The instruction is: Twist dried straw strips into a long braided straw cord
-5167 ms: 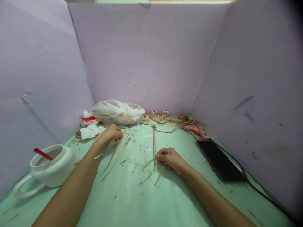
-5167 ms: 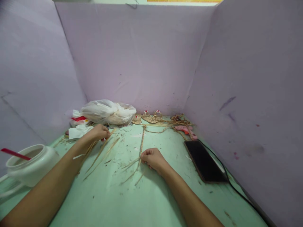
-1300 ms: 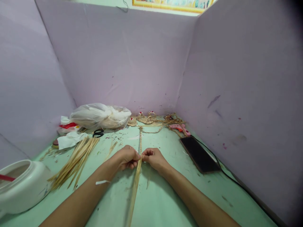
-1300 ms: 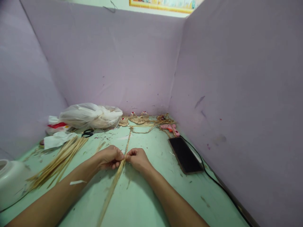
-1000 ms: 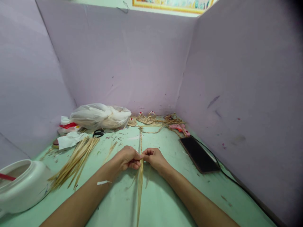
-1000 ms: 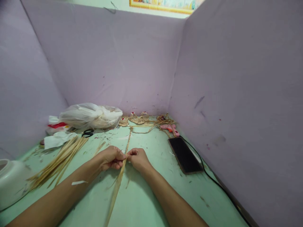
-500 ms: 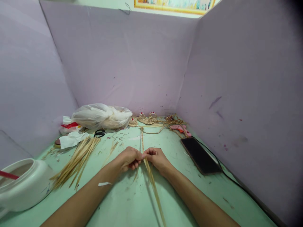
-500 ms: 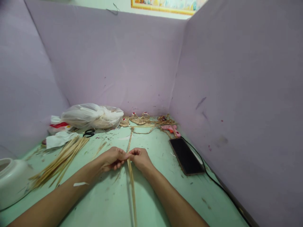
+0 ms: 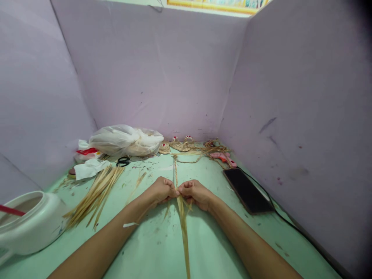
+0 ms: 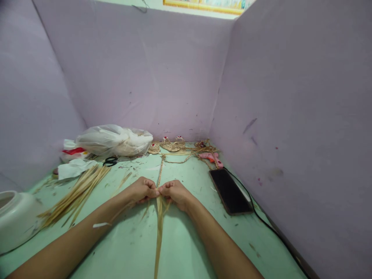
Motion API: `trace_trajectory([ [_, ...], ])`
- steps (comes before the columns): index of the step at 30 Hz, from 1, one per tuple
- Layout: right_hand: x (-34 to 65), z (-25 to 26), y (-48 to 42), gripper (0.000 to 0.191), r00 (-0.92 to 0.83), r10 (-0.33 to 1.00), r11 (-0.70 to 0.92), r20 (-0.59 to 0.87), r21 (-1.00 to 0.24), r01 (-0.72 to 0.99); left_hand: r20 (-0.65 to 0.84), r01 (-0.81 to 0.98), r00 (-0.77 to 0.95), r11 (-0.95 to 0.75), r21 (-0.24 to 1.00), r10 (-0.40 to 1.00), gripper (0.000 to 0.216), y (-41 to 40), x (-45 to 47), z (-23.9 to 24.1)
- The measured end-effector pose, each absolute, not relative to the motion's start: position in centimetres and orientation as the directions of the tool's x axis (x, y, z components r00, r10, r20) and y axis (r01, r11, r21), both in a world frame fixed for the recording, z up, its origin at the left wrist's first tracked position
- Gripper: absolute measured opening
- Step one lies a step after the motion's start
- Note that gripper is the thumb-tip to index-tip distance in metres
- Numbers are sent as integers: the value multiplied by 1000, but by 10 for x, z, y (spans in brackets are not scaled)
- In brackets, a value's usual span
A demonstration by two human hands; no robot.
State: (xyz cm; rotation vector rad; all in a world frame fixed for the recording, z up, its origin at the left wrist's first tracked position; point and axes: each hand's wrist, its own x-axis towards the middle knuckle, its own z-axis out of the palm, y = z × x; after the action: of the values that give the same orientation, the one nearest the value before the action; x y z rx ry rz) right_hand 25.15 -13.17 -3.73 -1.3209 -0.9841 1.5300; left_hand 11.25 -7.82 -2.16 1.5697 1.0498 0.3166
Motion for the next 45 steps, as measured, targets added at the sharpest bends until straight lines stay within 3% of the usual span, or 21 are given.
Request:
trace_trajectory([
  [7,251,-39,-132,10,26,951,-303,-307,-947,-107,-210,411,689,-136,901,693,17,-77,109,-17],
  [10,250,-39,-132,12,32,964,-261,-263,-964,-57,-279,446,704,-100,890,654,18,-76,107,-15],
  [15,247,-38,-133,10,27,971,-238,-238,-971,25,-273,477,600,-63,877,752,7,-76,112,-16],
  [24,249,-40,-133,13,-20,973,-232,-232,-972,-24,-308,470,536,25,882,787,8,-77,113,-20],
  [30,247,-43,-130,9,82,977,-211,-199,-957,198,-382,426,506,161,890,773,10,-82,114,-20],
  [38,243,-44,-137,13,274,952,-244,-136,-878,411,-328,431,448,120,894,832,17,-86,123,-30],
  [45,225,-24,-156,14,236,969,-135,78,-633,762,-402,398,388,242,885,829,21,-96,124,-12],
])
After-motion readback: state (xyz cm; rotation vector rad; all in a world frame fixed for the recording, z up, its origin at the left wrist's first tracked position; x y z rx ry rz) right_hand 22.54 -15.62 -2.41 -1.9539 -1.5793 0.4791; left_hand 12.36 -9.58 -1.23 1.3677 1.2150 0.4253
